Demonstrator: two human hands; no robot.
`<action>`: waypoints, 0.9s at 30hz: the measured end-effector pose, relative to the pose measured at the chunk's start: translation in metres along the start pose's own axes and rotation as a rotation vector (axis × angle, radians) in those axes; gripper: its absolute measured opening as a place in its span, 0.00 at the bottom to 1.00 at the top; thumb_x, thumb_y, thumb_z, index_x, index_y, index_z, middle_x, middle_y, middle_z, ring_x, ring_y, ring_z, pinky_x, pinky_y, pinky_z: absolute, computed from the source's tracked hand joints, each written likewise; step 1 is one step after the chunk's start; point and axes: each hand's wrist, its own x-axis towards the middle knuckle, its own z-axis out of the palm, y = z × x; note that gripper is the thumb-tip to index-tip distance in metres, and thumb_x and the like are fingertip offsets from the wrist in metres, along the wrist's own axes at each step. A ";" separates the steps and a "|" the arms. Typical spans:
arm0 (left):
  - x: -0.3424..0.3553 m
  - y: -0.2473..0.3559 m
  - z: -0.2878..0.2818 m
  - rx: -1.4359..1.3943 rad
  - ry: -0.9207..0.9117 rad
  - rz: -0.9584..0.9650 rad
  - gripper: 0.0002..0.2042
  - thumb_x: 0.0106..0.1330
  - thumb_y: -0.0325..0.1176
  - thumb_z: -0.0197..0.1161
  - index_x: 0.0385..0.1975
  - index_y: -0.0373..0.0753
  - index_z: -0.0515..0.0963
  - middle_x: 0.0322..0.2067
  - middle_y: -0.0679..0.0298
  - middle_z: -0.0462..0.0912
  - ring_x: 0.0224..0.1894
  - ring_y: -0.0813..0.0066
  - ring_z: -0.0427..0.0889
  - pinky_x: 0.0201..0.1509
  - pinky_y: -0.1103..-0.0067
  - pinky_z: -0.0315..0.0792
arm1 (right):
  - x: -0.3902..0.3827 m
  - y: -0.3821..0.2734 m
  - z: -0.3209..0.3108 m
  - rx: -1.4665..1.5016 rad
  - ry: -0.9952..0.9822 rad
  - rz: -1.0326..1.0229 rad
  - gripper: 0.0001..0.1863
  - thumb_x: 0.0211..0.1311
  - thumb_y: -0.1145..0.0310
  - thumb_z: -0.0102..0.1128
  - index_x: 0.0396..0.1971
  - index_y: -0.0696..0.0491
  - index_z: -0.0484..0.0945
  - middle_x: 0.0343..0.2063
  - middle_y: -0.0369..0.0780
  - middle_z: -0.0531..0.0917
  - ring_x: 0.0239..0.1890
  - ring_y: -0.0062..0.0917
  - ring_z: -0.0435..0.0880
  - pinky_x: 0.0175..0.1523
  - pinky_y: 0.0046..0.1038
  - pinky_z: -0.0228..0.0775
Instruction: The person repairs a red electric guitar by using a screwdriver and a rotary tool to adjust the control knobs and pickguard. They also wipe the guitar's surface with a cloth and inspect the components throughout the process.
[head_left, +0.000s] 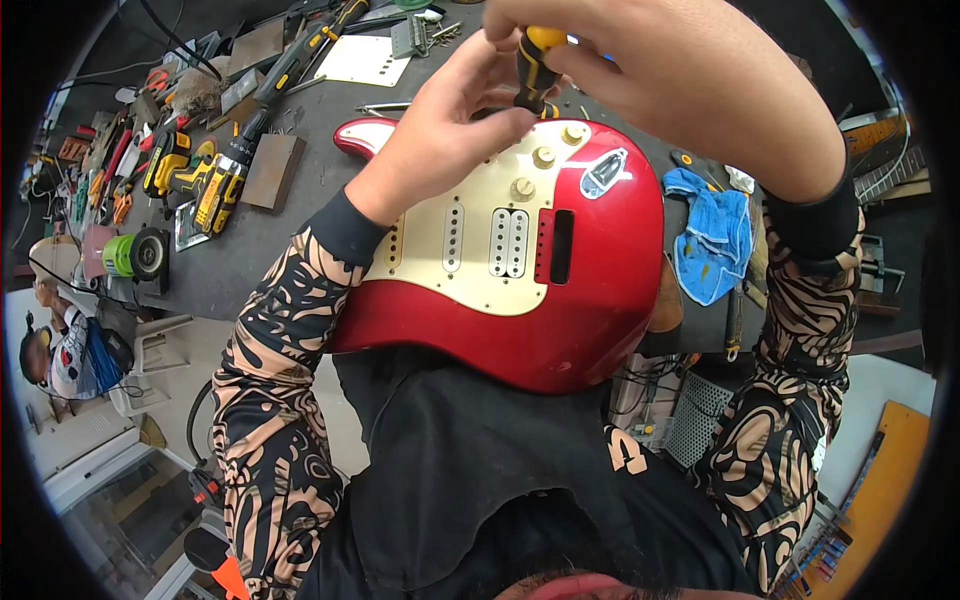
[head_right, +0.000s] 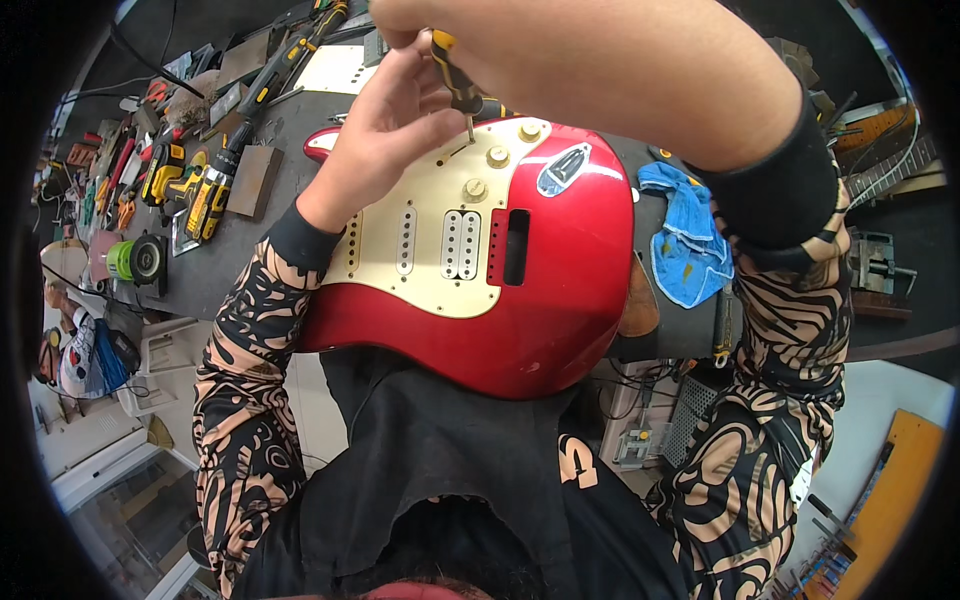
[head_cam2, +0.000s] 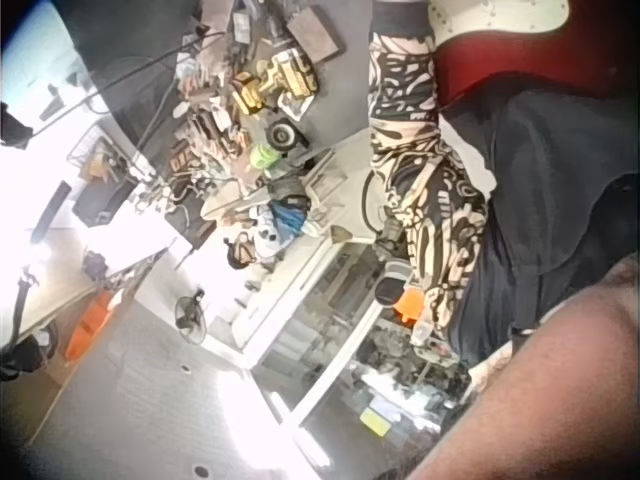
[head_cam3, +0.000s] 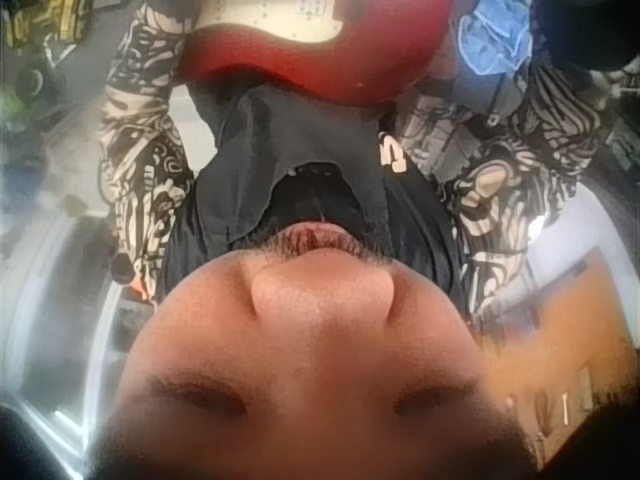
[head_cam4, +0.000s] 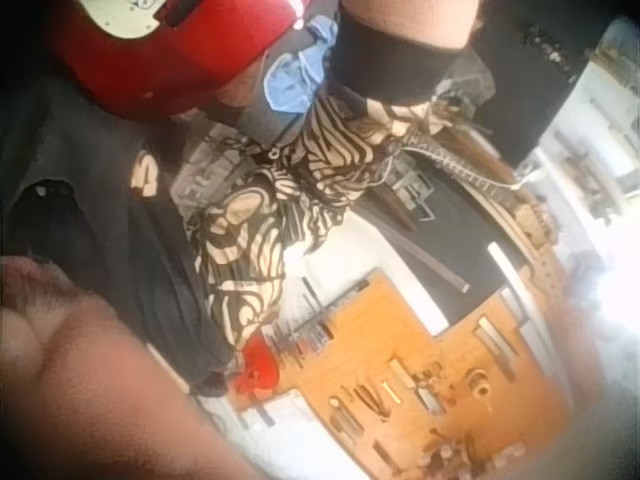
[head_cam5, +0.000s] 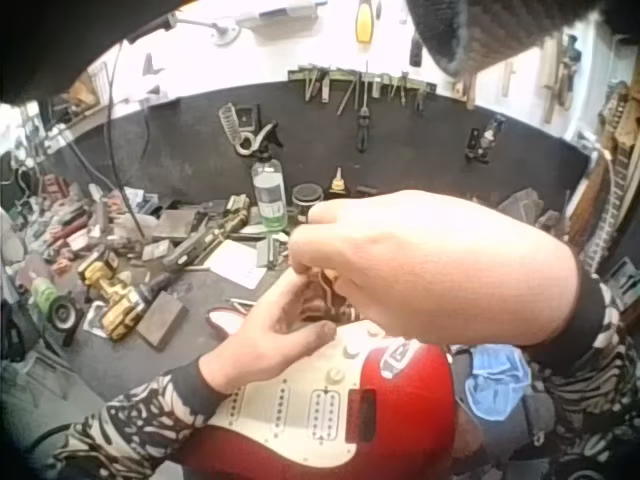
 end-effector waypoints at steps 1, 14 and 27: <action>0.003 -0.002 0.002 0.115 0.001 0.005 0.26 0.73 0.22 0.71 0.68 0.37 0.70 0.58 0.60 0.85 0.60 0.70 0.87 0.65 0.73 0.81 | 0.001 0.003 0.005 -0.051 -0.003 0.054 0.07 0.71 0.69 0.65 0.39 0.58 0.81 0.34 0.45 0.85 0.35 0.40 0.89 0.41 0.37 0.83; 0.007 -0.001 -0.006 -0.089 -0.090 -0.078 0.22 0.79 0.19 0.56 0.71 0.33 0.68 0.54 0.58 0.86 0.59 0.69 0.87 0.67 0.73 0.81 | 0.001 -0.018 -0.001 -0.128 0.008 0.256 0.13 0.75 0.59 0.65 0.38 0.55 0.82 0.23 0.45 0.86 0.27 0.43 0.88 0.37 0.40 0.80; 0.010 0.004 0.002 0.175 0.015 -0.073 0.25 0.69 0.21 0.75 0.64 0.36 0.74 0.48 0.61 0.87 0.53 0.76 0.88 0.59 0.76 0.83 | -0.002 0.015 0.018 -0.128 0.152 0.106 0.18 0.74 0.52 0.67 0.35 0.53 0.85 0.23 0.43 0.83 0.26 0.40 0.87 0.35 0.37 0.79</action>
